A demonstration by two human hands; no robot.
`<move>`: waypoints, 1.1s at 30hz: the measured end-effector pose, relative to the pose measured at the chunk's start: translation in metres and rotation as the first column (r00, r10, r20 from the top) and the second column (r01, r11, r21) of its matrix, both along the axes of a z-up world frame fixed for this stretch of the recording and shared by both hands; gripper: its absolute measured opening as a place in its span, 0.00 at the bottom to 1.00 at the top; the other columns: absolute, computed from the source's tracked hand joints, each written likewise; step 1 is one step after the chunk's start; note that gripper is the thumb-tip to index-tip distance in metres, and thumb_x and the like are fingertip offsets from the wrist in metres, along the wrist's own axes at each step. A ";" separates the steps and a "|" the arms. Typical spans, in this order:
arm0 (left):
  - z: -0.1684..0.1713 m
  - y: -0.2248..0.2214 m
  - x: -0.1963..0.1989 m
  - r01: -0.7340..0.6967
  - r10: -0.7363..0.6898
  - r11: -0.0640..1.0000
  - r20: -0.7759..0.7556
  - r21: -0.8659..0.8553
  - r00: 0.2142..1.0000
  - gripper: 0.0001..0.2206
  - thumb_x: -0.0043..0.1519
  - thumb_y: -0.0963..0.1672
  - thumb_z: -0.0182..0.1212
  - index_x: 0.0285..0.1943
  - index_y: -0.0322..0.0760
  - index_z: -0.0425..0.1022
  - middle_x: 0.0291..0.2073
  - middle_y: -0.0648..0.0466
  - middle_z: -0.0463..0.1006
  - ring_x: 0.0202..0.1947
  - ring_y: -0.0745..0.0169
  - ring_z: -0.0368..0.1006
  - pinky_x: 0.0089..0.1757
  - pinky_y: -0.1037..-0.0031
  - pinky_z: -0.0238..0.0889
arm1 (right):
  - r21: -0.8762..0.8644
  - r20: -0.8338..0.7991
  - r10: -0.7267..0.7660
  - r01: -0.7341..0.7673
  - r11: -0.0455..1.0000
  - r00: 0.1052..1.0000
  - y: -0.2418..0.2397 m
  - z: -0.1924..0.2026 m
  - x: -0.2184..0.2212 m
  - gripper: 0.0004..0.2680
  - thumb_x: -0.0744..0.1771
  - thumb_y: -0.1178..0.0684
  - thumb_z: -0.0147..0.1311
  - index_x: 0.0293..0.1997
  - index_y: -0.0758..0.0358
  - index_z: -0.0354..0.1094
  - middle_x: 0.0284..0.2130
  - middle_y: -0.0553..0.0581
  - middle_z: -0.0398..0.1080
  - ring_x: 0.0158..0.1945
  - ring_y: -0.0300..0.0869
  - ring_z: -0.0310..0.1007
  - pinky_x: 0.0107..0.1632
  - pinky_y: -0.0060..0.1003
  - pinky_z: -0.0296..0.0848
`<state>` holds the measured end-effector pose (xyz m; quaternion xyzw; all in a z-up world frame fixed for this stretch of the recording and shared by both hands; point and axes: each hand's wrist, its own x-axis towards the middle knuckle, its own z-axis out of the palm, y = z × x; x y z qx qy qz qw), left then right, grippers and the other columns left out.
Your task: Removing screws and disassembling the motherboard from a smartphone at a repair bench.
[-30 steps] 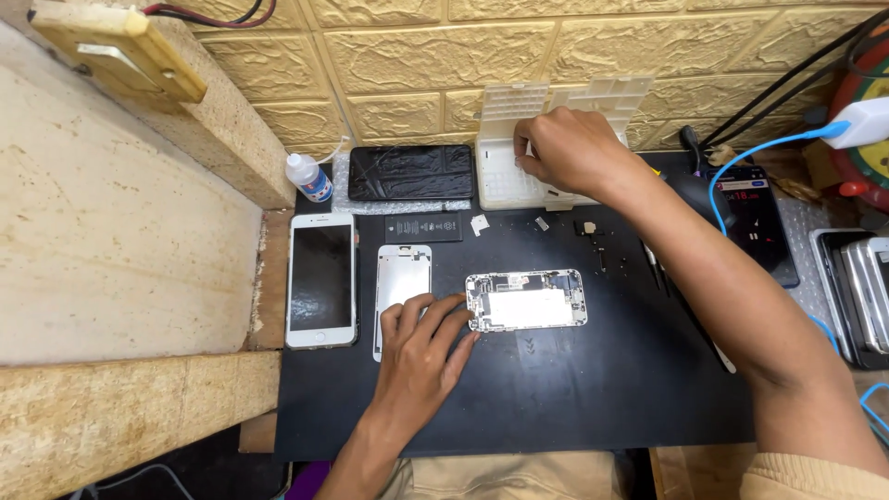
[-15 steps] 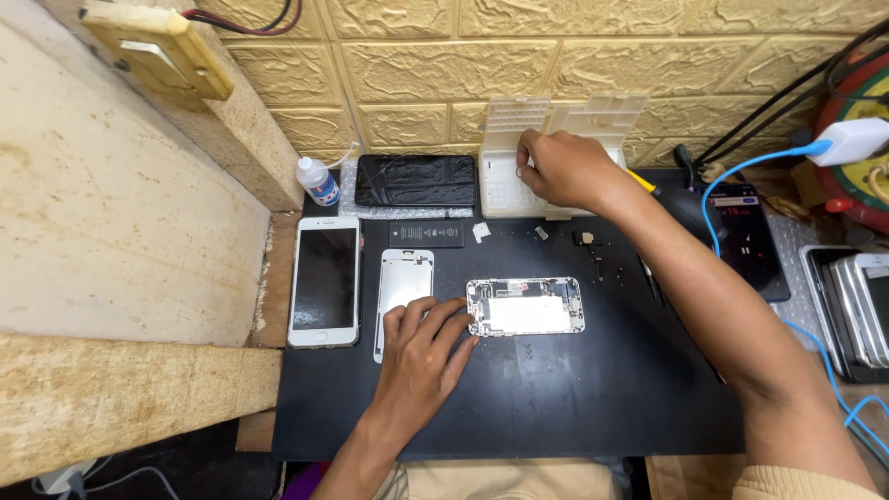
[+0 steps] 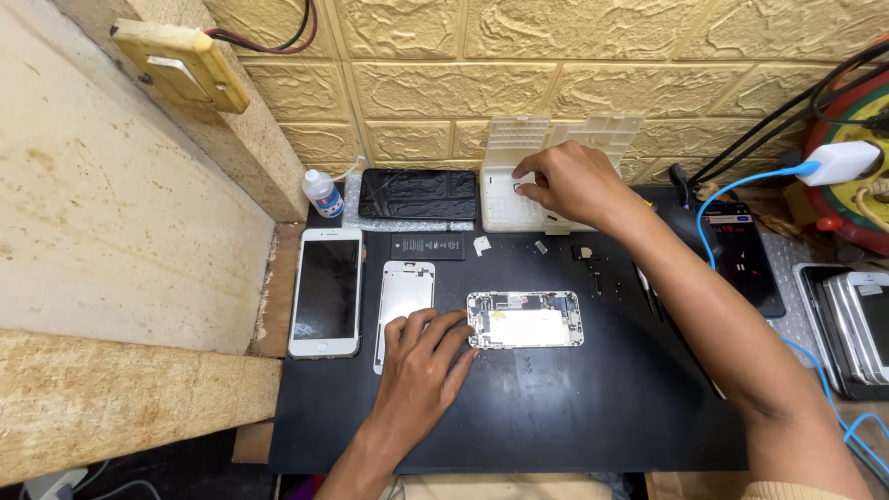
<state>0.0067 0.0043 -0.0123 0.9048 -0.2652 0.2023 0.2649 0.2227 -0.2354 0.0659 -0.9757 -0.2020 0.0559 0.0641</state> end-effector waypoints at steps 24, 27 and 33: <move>0.003 0.000 -0.001 0.009 -0.009 1.000 -0.005 0.000 1.000 0.10 0.65 0.45 0.64 0.52 0.39 0.77 0.54 0.54 0.77 0.52 0.52 0.68 0.47 0.62 0.54 | 0.133 0.136 -0.039 0.021 0.991 0.990 0.000 -0.023 0.002 0.05 0.67 0.49 0.61 0.44 0.55 0.78 0.26 0.56 0.77 0.33 0.55 0.76 0.31 0.51 0.69; 0.003 0.001 0.000 0.013 -0.013 1.000 -0.011 -0.001 1.000 0.10 0.65 0.44 0.64 0.53 0.39 0.76 0.54 0.54 0.77 0.52 0.52 0.68 0.48 0.61 0.55 | 0.209 0.101 -0.026 0.004 0.978 0.995 -0.006 -0.015 0.002 0.04 0.66 0.53 0.59 0.41 0.51 0.80 0.21 0.50 0.72 0.28 0.47 0.74 0.31 0.46 0.65; 0.003 0.000 0.001 0.010 -0.010 1.000 -0.007 -0.010 1.000 0.10 0.64 0.44 0.65 0.52 0.40 0.77 0.54 0.54 0.77 0.52 0.51 0.68 0.48 0.62 0.55 | 0.175 0.122 -0.070 0.048 0.983 0.990 -0.003 -0.027 0.003 0.06 0.67 0.47 0.63 0.43 0.53 0.79 0.24 0.53 0.76 0.32 0.51 0.76 0.32 0.50 0.69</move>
